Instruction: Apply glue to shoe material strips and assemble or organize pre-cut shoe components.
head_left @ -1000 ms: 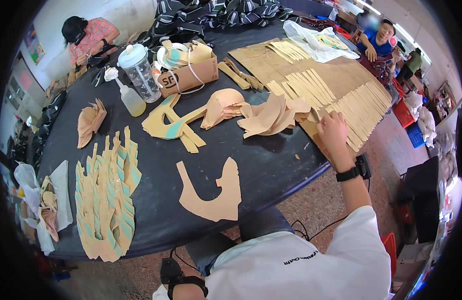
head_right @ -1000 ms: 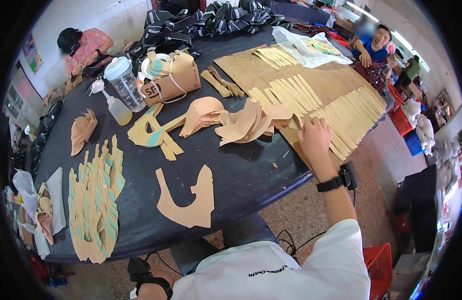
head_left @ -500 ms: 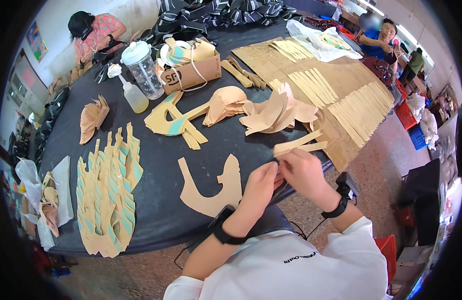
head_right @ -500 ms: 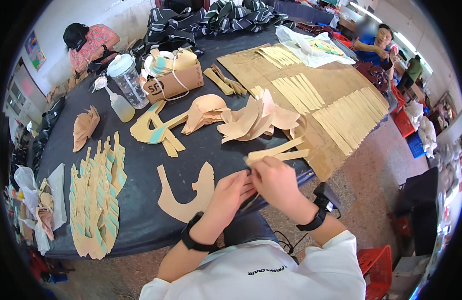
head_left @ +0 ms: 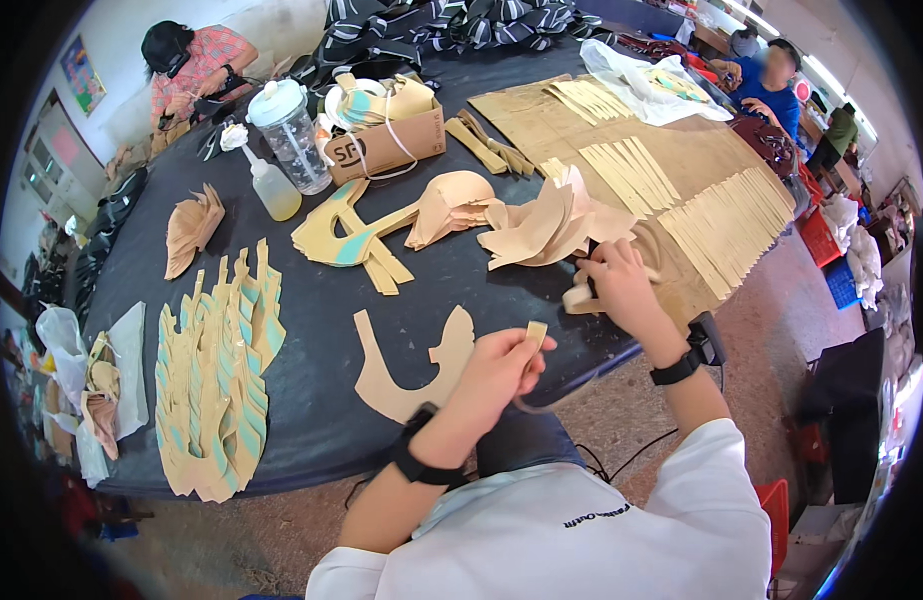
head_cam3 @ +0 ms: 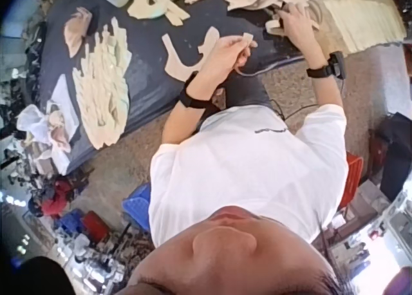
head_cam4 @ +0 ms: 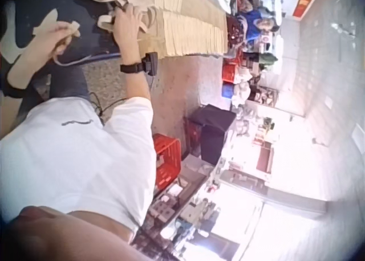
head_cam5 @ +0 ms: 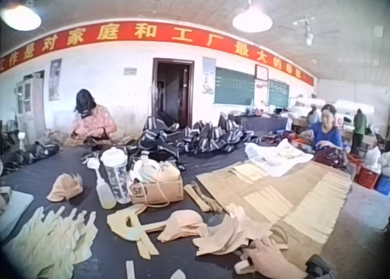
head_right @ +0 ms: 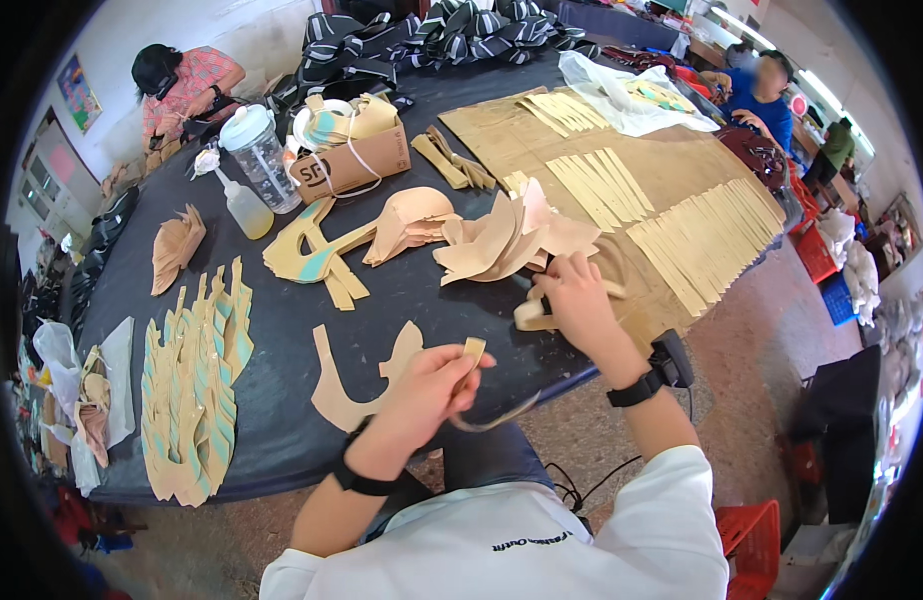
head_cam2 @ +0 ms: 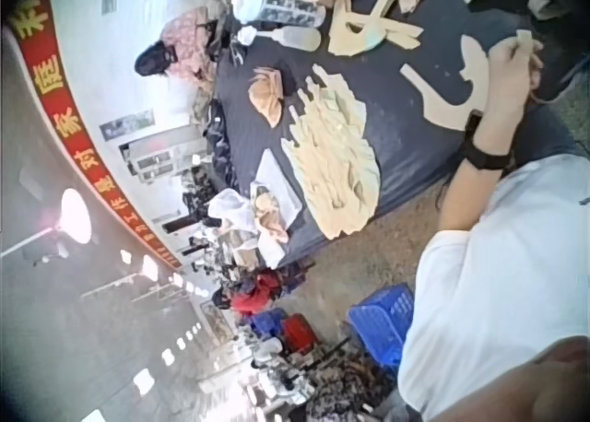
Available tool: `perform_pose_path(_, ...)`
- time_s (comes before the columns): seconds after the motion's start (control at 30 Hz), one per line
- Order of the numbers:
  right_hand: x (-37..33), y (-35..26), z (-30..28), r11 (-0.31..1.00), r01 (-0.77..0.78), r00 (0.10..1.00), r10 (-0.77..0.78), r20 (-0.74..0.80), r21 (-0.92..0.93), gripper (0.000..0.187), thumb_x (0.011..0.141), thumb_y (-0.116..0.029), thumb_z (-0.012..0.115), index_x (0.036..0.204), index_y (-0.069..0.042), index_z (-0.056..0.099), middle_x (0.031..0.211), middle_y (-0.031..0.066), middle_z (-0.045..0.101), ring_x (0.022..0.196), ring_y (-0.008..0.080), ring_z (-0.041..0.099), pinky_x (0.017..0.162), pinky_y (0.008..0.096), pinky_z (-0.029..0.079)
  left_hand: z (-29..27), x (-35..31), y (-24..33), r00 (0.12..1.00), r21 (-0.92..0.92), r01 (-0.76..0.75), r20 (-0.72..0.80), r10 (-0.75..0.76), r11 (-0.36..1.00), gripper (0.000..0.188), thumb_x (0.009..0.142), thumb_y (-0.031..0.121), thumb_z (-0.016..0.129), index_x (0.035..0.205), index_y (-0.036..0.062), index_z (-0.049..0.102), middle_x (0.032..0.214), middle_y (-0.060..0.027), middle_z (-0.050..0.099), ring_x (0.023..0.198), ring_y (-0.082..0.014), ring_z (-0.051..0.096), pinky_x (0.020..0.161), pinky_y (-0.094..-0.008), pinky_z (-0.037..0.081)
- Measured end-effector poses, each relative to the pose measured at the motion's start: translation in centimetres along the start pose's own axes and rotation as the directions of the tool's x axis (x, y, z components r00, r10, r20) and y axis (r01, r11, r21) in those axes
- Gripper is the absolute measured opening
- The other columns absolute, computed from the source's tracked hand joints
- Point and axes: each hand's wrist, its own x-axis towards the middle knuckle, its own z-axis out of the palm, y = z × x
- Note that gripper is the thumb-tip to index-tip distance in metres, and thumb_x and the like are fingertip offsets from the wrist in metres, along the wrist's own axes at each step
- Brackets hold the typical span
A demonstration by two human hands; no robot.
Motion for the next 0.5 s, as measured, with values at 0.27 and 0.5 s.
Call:
perform_pose_path(0.27,0.8,-5.9,-2.0,0.954,0.001,0.985,0.050,-0.162,0.300,0.027,0.069,-0.001,0.059,0.096,0.001,0.062,0.088,0.0119,0.056,0.091,0.0302,0.054,0.084,0.0382,0.045,-10.4,-4.9,6.0,0.966,0.700,0.115,-0.245,0.086,0.705,0.015,0.083,0.010,0.063,0.089,-0.0028,0.068,0.076,-0.0047,0.068,0.057,-0.0042,0.049,0.053,-0.0195,0.039)
perform_pose_path(0.5,1.5,-14.0,1.5,0.725,0.276,0.946,-0.321,-0.045,0.631,0.024,0.075,-0.005,0.063,0.098,-0.003,0.064,0.101,0.0084,0.062,0.091,0.0253,0.056,0.082,0.0340,0.048,-11.8,-3.2,5.3,0.984,0.708,0.159,-0.169,-0.054,0.688,0.017,0.083,0.011,0.064,0.090,-0.0041,0.066,0.079,-0.0090,0.069,0.068,-0.0093,0.061,0.063,-0.0211,0.046)
